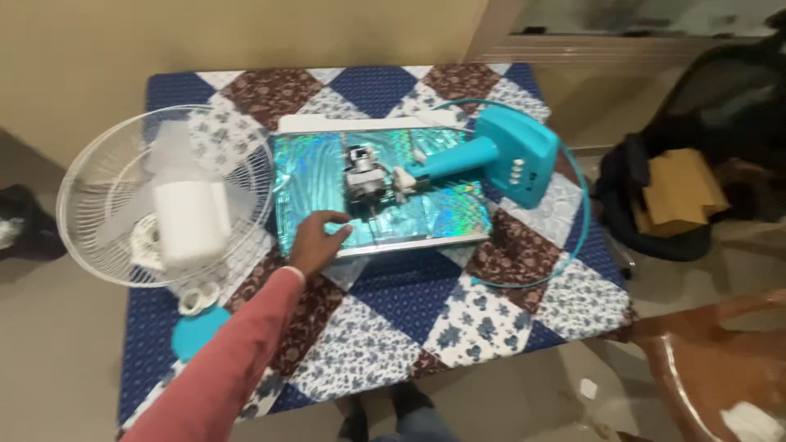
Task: The person assembles a table fan by hand. They attach the motor to the fan stand, secure it with a nut, and then fit the fan blade onto the motor shaft. The assembly is performed on a table with a patterned cloth.
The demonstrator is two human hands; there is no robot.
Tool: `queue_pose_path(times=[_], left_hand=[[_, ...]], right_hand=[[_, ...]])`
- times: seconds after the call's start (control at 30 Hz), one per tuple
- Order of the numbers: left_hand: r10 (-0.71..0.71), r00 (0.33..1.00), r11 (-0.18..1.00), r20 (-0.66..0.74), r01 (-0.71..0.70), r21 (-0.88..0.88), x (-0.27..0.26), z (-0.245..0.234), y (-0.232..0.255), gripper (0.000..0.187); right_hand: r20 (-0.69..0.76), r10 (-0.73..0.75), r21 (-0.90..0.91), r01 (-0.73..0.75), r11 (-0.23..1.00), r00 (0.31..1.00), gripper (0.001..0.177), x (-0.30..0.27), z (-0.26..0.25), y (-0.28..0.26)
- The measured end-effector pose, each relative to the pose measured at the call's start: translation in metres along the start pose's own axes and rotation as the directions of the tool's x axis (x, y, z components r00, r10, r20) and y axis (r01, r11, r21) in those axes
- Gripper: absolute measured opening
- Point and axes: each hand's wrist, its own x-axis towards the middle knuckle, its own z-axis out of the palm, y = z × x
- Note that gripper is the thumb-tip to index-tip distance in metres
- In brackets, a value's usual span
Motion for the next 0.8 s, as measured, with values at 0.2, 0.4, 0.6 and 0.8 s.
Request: queue_pose_path(times=[0.2,0.4,0.6,0.8], left_hand=[[-0.017,1.000,0.996,-0.002,0.017,0.086,-0.002,-0.013,0.006,0.032],[0.027,0.999,0.991,-0.019,-0.024,0.131,0.004,-0.015,0.015,0.027],[-0.031,0.999,0.999,0.013,0.031,0.015,0.008,-0.019,0.027,0.032],[-0.056,0.993,0.988,0.102,0.070,-0.138,0.020,-0.016,0.064,0.031]], right_hand=[[0.055,-0.060,0.023,0.059,0.998,0.997,0.043,0.014,0.018,-0.050],[-0.187,-0.166,0.093,0.186,0.978,0.968,0.047,0.039,0.009,-0.071],[-0.666,-0.105,-0.010,0.132,0.991,0.738,0.053,0.064,-0.130,-0.020],[-0.756,-0.021,0.009,0.043,0.999,0.654,0.050,0.047,-0.208,0.008]])
